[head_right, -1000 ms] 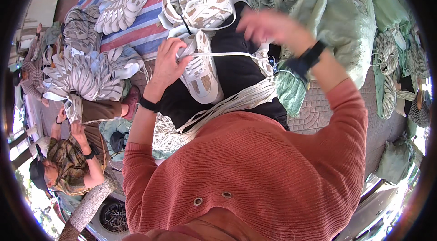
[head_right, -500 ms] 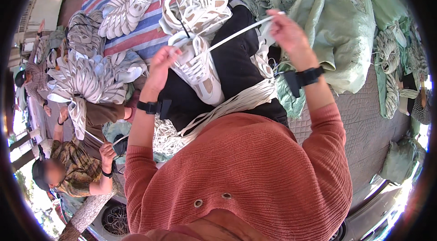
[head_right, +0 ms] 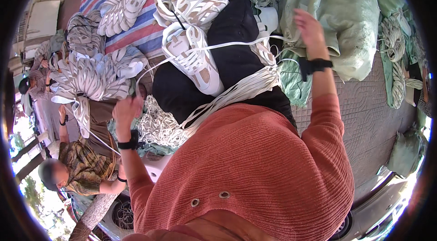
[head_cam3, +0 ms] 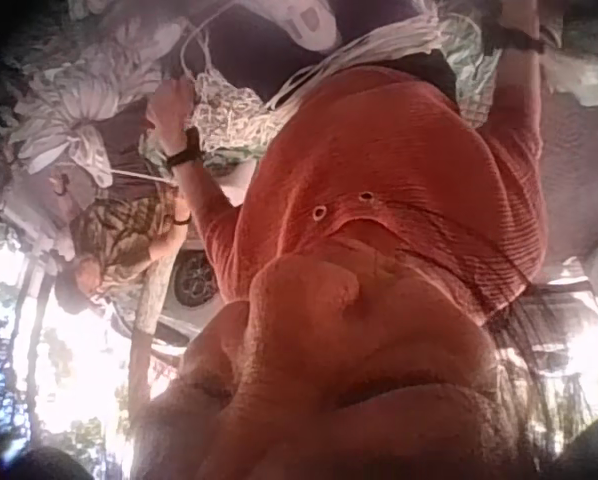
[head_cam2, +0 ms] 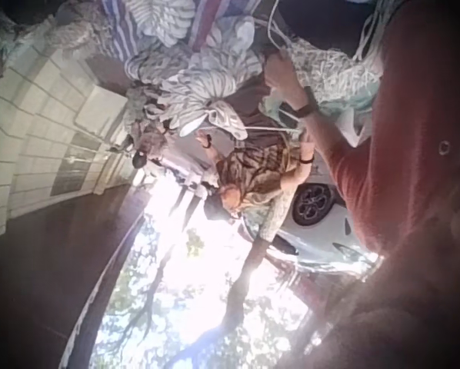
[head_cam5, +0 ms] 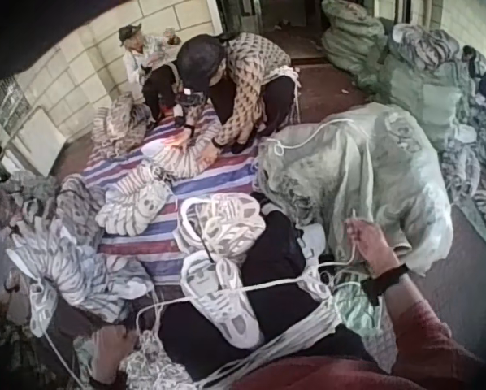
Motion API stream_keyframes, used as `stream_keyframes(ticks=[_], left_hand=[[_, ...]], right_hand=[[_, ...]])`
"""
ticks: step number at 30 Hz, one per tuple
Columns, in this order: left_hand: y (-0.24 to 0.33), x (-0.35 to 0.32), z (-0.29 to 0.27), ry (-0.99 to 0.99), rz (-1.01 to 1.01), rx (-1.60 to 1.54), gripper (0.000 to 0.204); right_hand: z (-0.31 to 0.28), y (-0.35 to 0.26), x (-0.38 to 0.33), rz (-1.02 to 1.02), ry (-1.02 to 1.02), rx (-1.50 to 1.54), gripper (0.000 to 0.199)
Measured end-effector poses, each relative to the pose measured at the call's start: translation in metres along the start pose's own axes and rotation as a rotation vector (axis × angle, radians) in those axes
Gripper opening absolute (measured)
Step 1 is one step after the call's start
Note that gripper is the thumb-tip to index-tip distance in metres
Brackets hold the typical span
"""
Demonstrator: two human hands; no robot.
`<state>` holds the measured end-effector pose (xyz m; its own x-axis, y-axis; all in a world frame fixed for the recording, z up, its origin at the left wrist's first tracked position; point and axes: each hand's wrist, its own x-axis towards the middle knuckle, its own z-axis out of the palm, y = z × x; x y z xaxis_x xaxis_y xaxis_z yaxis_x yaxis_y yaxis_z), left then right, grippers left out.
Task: The person threads a long white shoelace through the eyelets of a white sneaker held on their lap. They repeatedly pull the lace through the eyelets and adjust the loops, working on a single shoe while sitting on the ground.
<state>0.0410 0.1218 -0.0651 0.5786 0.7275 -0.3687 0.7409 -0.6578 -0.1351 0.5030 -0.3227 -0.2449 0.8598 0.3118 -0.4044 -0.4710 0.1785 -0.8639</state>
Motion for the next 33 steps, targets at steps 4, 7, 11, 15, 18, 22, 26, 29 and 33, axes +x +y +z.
stream_keyframes(ticks=[4,7,11,15,18,22,26,29,33], left_hand=[[0.109,0.036,-0.002,0.521,0.654,-0.593,0.006],[0.170,0.065,0.004,0.543,0.837,-0.585,0.006],[0.190,0.075,0.005,0.475,0.834,-0.269,0.014],[0.190,0.075,-0.001,0.426,0.903,-0.238,0.019],[0.191,0.076,-0.002,0.440,0.960,-0.269,0.019],[0.191,0.077,0.002,0.448,0.988,-0.311,0.019],[0.193,0.079,0.003,0.423,1.008,-0.347,0.019],[0.185,0.083,0.009,0.350,1.018,-0.449,0.018],[0.168,0.099,-0.005,0.601,1.091,-0.265,0.015]], right_hand=[[0.188,0.002,-0.064,-0.315,-0.585,-0.706,0.018],[0.236,0.042,-0.082,-0.768,-0.737,-1.042,0.009],[0.246,0.044,-0.099,-0.675,-0.814,-1.135,0.012],[0.246,0.043,-0.101,-0.629,-0.795,-1.133,0.015],[0.247,0.056,-0.096,-0.601,-0.771,-0.930,0.015],[0.251,0.062,-0.105,-0.677,-0.636,-1.033,0.015],[0.258,0.050,-0.101,-0.642,-0.641,-1.316,0.017],[0.268,0.017,-0.085,-0.715,-0.626,-1.561,0.034],[0.267,0.012,-0.069,-0.797,-0.936,-1.015,0.032]])
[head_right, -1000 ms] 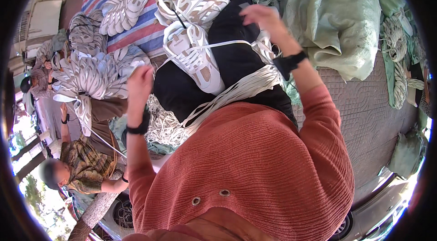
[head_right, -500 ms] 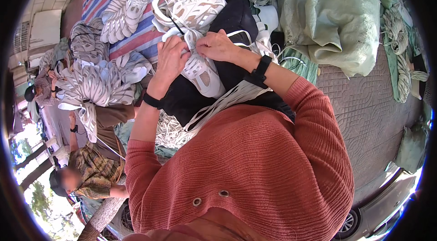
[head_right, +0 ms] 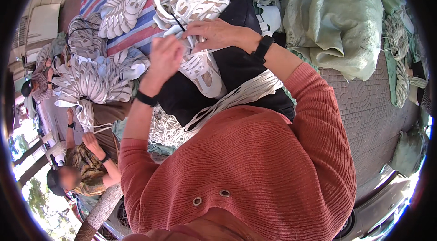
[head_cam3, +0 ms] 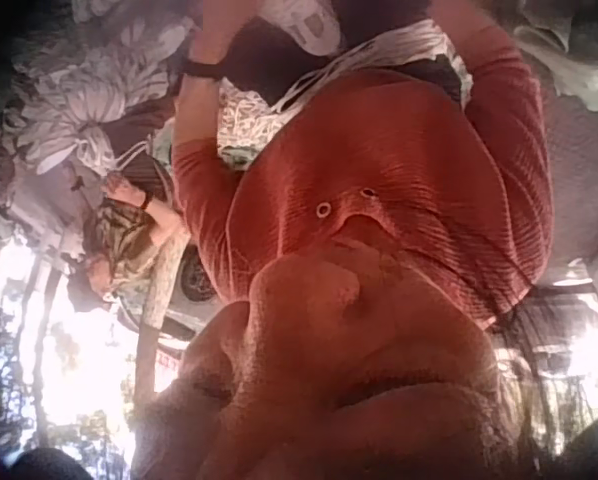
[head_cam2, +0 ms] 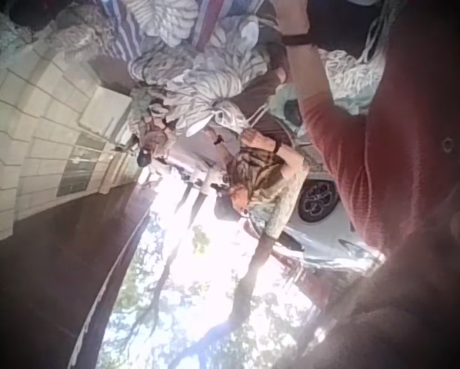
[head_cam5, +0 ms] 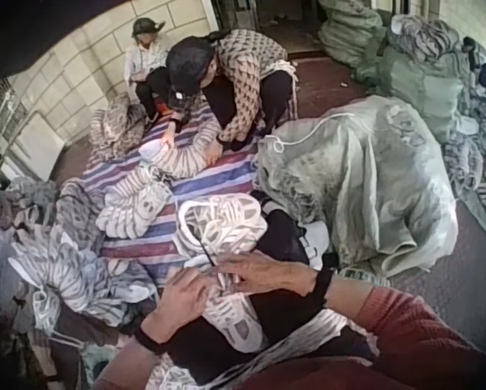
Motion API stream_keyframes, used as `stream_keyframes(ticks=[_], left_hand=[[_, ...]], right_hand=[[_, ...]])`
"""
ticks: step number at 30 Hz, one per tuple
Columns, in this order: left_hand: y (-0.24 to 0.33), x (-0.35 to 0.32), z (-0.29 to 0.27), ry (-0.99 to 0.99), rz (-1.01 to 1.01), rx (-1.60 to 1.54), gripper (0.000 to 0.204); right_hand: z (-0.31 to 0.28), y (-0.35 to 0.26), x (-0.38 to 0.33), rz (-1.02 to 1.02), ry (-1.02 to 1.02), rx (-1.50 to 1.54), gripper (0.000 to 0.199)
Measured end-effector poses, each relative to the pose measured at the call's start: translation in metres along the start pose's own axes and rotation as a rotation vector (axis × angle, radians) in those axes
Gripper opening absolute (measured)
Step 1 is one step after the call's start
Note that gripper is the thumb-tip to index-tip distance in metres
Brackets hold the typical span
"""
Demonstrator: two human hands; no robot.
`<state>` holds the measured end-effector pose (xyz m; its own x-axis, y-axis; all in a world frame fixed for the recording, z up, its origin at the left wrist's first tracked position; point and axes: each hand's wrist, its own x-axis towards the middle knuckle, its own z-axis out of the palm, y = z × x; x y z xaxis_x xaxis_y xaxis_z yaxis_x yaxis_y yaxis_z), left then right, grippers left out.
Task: The person threads a long white shoelace through the eyelets of a white sneaker held on their lap. They repeatedly pull the lace through the eyelets and adjust the loops, working on a single shoe while sitting on the ground.
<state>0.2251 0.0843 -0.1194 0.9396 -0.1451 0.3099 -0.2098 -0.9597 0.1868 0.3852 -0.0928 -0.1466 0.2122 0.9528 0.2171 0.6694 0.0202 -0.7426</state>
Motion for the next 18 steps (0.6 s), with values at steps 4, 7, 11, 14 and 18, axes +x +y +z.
stream_keyframes(ticks=[4,7,11,14,18], left_hand=[[-0.105,-0.024,-0.084,0.250,-0.209,0.503,0.012],[-0.207,-0.085,-0.220,0.468,-0.468,0.725,0.016],[-0.249,-0.123,-0.351,0.502,-0.624,1.024,0.034],[-0.239,-0.131,-0.349,0.612,-0.725,0.861,0.037],[-0.199,-0.111,-0.281,0.936,-0.811,0.243,0.028]], right_hand=[[0.004,0.014,0.002,-0.100,-0.041,0.022,0.021],[0.006,0.009,0.005,-0.109,-0.072,-0.033,0.021],[0.000,0.005,0.002,-0.089,-0.068,-0.063,0.017],[0.002,-0.002,0.003,-0.107,-0.080,-0.142,0.015],[-0.006,-0.016,0.003,-0.271,-0.029,-0.318,0.013]])
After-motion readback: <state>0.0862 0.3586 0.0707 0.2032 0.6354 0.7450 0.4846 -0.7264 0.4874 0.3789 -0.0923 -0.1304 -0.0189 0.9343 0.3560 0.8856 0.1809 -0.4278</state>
